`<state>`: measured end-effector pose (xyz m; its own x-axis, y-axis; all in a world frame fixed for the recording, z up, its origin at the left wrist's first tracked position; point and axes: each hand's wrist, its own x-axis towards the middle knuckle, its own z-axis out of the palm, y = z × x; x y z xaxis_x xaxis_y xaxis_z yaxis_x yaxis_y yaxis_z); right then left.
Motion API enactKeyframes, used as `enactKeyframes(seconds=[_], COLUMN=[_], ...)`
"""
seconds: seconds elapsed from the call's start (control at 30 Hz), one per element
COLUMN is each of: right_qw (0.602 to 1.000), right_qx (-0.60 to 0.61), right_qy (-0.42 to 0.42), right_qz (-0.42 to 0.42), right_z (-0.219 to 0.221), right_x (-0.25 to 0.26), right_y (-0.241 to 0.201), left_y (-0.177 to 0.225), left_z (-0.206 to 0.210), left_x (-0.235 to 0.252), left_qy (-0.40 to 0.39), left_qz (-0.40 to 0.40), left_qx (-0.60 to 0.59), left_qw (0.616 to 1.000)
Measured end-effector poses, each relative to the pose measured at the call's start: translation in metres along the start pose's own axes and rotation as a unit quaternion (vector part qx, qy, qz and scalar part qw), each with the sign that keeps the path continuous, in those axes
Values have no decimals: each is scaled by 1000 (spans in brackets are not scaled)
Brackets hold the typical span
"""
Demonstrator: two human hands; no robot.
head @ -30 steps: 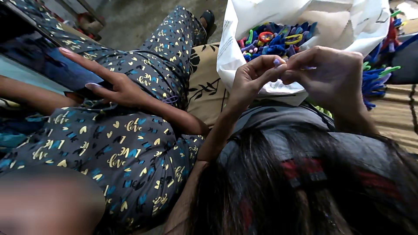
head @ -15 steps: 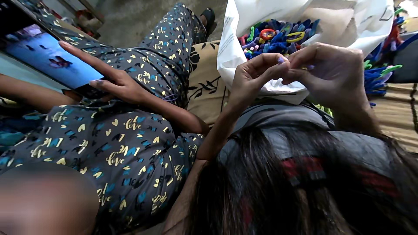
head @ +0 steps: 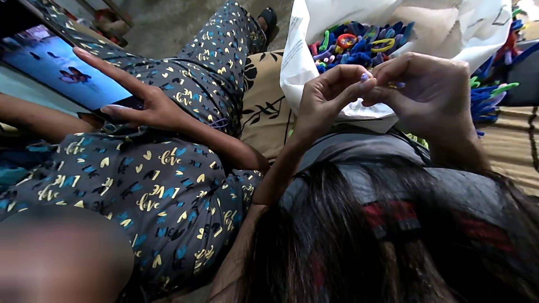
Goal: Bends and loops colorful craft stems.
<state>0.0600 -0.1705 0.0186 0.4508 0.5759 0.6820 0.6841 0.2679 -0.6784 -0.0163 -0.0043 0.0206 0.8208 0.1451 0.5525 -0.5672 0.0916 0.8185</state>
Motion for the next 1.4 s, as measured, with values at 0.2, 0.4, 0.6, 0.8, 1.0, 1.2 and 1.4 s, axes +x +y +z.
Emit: enactKeyframes(seconds=[0.2,0.4,0.6,0.8,1.0,1.2,1.4], right_qw=[1000,1000,1000,1000,1000,999,998], right_qx=[3,7,20,20,-9,-36,-52], right_qy=[0,-1,-5,-7,-1,-1,-14], right_qz=[2,5,-1,5,29,20,36], right_z=[1,1,1,0,3,4,3], right_x=[0,0,1,1,0,-2,-1], right_y=[-1,-2,-1,-1,-1,1,2], left_y=[1,4,3,5,6,4,1], left_z=[0,0,-1,-2,-2,-2,-5], left_x=[0,0,0,0,-2,-2,-2], left_qy=[-2,-4,-8,-1,19,30,17], left_qz=[4,3,19,18,32,45,44], left_qx=[6,7,14,32,122,147,163], left_qw=[1000,1000,1000,999,992,988,986])
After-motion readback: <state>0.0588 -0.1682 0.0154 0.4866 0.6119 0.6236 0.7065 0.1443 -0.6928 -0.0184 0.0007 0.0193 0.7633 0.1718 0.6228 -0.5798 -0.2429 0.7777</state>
